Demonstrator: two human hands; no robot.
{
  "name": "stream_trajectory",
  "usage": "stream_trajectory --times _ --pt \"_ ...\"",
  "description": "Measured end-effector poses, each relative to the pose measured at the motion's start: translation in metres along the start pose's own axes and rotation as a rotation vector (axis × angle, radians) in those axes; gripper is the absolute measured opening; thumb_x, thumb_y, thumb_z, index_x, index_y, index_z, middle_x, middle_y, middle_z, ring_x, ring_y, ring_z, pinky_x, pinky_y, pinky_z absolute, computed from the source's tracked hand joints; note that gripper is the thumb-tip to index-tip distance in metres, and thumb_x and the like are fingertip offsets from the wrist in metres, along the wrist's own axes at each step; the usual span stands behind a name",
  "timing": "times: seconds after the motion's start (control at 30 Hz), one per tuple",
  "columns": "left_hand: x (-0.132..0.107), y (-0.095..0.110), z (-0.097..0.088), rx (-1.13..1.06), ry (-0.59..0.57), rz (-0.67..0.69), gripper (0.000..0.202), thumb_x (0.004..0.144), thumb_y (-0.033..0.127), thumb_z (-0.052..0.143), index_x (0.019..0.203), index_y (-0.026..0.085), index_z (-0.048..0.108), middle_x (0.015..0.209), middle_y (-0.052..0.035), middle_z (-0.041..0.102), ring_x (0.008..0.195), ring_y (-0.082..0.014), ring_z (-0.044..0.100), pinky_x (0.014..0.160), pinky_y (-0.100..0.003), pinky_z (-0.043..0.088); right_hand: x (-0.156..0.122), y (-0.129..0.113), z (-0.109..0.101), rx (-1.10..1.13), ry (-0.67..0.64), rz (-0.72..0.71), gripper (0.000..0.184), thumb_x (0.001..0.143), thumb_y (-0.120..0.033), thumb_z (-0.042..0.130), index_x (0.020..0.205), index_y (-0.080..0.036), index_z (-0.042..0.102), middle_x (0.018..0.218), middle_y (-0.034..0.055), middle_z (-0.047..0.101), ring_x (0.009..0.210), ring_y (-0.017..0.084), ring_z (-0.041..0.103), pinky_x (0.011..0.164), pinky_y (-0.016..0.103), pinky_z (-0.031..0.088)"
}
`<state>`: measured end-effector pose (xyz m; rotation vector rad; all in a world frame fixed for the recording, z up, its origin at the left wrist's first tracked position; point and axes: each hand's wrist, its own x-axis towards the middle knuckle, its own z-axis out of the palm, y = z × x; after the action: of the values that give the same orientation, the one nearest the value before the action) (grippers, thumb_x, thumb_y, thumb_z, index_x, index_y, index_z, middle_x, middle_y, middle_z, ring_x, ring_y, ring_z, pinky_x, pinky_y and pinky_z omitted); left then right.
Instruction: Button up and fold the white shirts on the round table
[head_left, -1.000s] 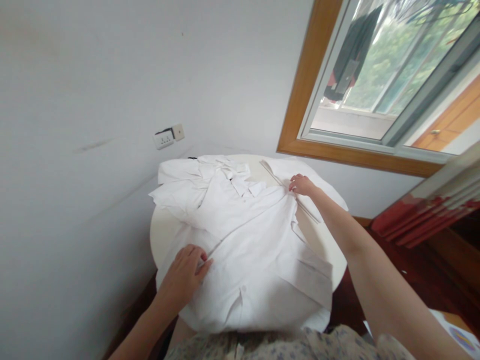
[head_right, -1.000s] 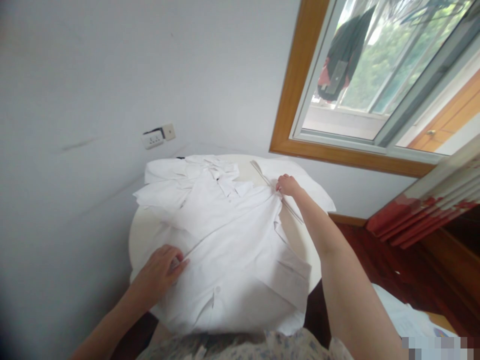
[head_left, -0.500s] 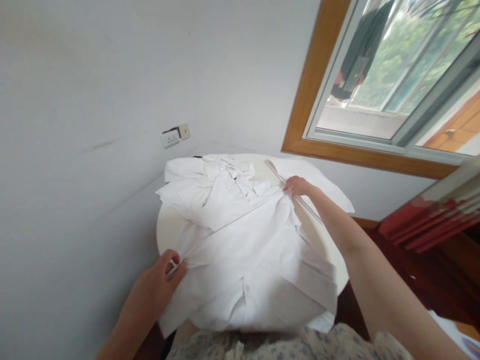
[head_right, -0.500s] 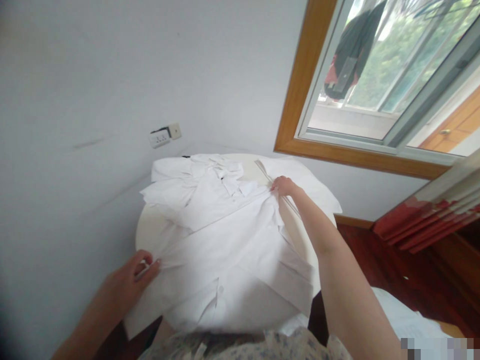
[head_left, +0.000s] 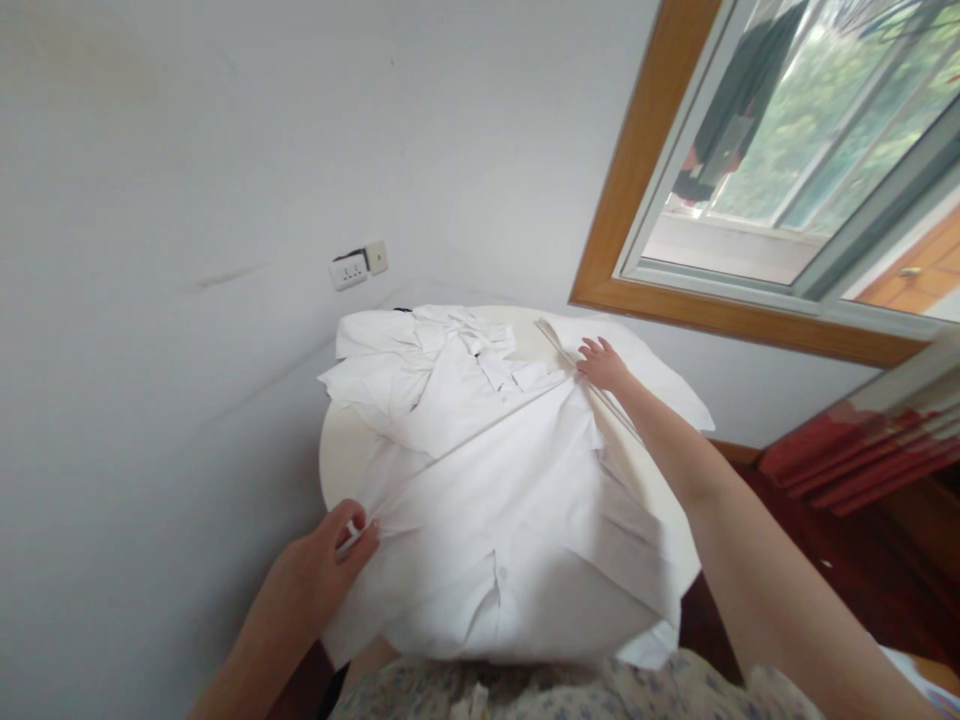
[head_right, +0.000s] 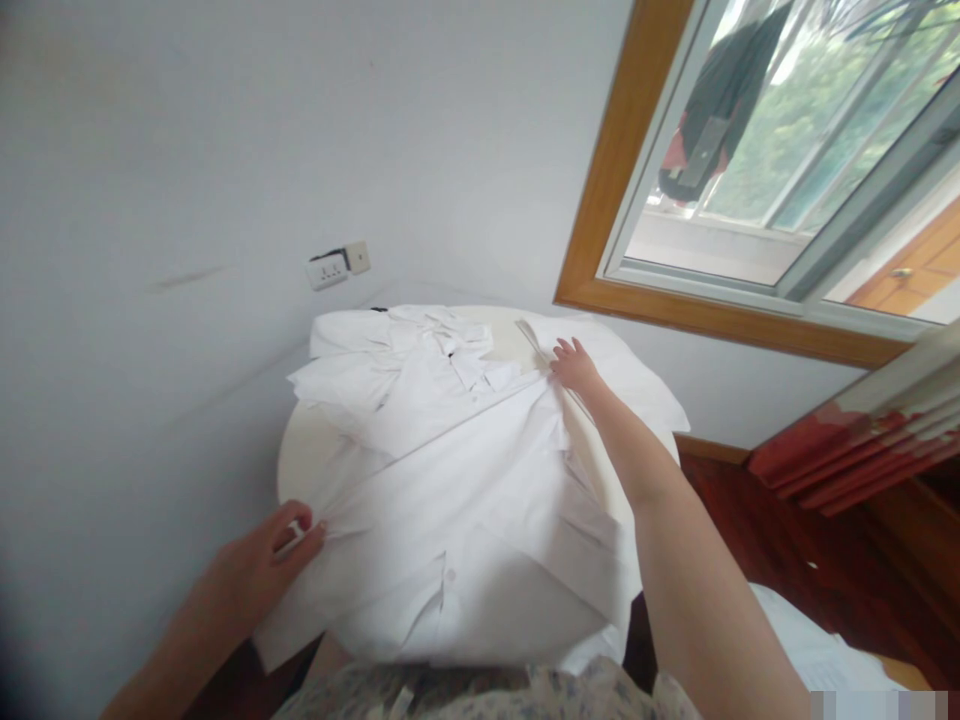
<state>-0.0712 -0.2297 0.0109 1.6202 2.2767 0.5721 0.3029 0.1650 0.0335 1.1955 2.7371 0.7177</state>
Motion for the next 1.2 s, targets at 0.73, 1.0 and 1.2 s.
stream_trajectory --times 0.73,1.0,1.2 --pt "0.007 0.022 0.006 0.266 -0.103 -0.037 0.027 0.092 0.046 0.032 0.097 0.025 0.048 0.078 -0.0027 0.069 0.072 -0.0231 0.068 0.06 -0.027 0.04 -0.145 -0.052 -0.038 0.467 0.105 0.04 0.03 0.085 -0.041 0.057 0.109 -0.023 0.062 0.114 0.0061 0.065 0.105 0.023 0.057 0.091 0.035 0.037" --pt "0.006 0.018 0.014 0.267 -0.111 -0.038 0.034 0.092 0.048 0.029 0.101 0.024 0.052 0.08 -0.0057 0.071 0.079 -0.0242 0.069 0.063 -0.027 0.043 -0.139 -0.074 -0.03 0.338 0.096 0.304 0.023 0.078 -0.015 0.052 0.099 -0.021 0.059 0.1 0.0058 0.065 0.097 0.021 0.057 0.082 0.032 0.032" --pt "0.009 0.009 0.018 0.296 -0.146 -0.039 0.038 0.092 0.046 0.027 0.105 0.023 0.054 0.08 -0.0079 0.071 0.079 -0.0257 0.069 0.064 -0.03 0.043 -0.145 -0.056 -0.024 0.355 0.106 0.353 0.023 0.08 -0.012 0.05 0.096 -0.022 0.062 0.103 0.0054 0.065 0.096 0.02 0.056 0.08 0.032 0.032"
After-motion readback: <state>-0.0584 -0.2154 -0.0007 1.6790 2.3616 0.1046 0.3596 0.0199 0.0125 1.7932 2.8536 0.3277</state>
